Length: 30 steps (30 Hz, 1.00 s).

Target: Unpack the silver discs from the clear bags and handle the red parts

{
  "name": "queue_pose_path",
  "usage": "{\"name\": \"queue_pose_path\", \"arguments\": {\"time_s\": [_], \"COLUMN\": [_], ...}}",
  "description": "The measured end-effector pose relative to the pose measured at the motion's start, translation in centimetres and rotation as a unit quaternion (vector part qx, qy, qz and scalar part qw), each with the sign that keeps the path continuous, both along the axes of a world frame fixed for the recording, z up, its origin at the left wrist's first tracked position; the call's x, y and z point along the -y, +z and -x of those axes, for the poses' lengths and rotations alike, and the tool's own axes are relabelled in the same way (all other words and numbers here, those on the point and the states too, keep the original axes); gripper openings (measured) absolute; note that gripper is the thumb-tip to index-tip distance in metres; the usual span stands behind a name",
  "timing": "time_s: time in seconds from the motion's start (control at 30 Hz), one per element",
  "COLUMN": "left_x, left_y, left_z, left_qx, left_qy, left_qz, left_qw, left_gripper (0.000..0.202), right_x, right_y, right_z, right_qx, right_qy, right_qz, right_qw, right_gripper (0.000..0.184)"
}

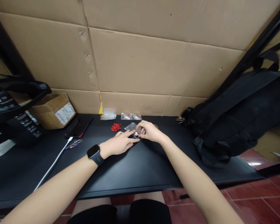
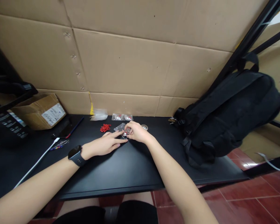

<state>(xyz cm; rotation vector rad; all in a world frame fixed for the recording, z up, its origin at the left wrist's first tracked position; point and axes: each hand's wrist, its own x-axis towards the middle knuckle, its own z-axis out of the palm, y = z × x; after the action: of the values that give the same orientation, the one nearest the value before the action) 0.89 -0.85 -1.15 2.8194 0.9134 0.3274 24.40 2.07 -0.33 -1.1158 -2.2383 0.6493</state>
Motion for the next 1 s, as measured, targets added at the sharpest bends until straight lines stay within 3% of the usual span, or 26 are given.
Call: {"name": "queue_pose_path", "arguments": {"time_s": [0.13,0.3,0.6,0.67,0.83,0.9,1.0], "left_x": [-0.2,-0.4,-0.6,-0.9,-1.6,-1.8,-1.9], "left_y": [-0.2,-0.2,0.6,0.8,1.0,0.9,0.9], "left_z": [0.0,-0.1,0.2,0.3,0.7,0.9,1.0], "left_qx": [0.014,-0.003,0.019,0.032,0.077,0.078,0.067], "left_qy": [-0.002,0.002,-0.03,-0.036,-0.013,0.006,0.032], "left_qz": [-0.001,0.004,0.02,0.021,0.002,-0.014,-0.03], "left_qw": [1.0,1.0,0.999,0.999,0.997,0.997,0.997], "left_gripper": [0.041,0.042,0.033,0.026,0.033,0.042,0.039], "right_x": [-0.3,-0.3,-0.7,-0.9,-0.7,-0.5,-0.5], "right_y": [-0.5,-0.6,-1.0,-0.9,0.1,0.5,0.7], "right_z": [0.2,0.6,1.5,1.2,0.0,-0.5,-1.2], "right_qx": [0.025,0.127,0.155,0.141,0.082,0.047,0.019], "right_qy": [-0.02,-0.073,-0.169,-0.149,0.043,0.047,0.011], "right_qz": [-0.04,-0.114,-0.133,-0.12,-0.031,0.006,0.015], "right_qw": [0.999,0.983,0.964,0.971,0.995,0.998,1.0], "right_gripper": [0.022,0.017,0.038,0.038,0.035,0.032,0.02]}}
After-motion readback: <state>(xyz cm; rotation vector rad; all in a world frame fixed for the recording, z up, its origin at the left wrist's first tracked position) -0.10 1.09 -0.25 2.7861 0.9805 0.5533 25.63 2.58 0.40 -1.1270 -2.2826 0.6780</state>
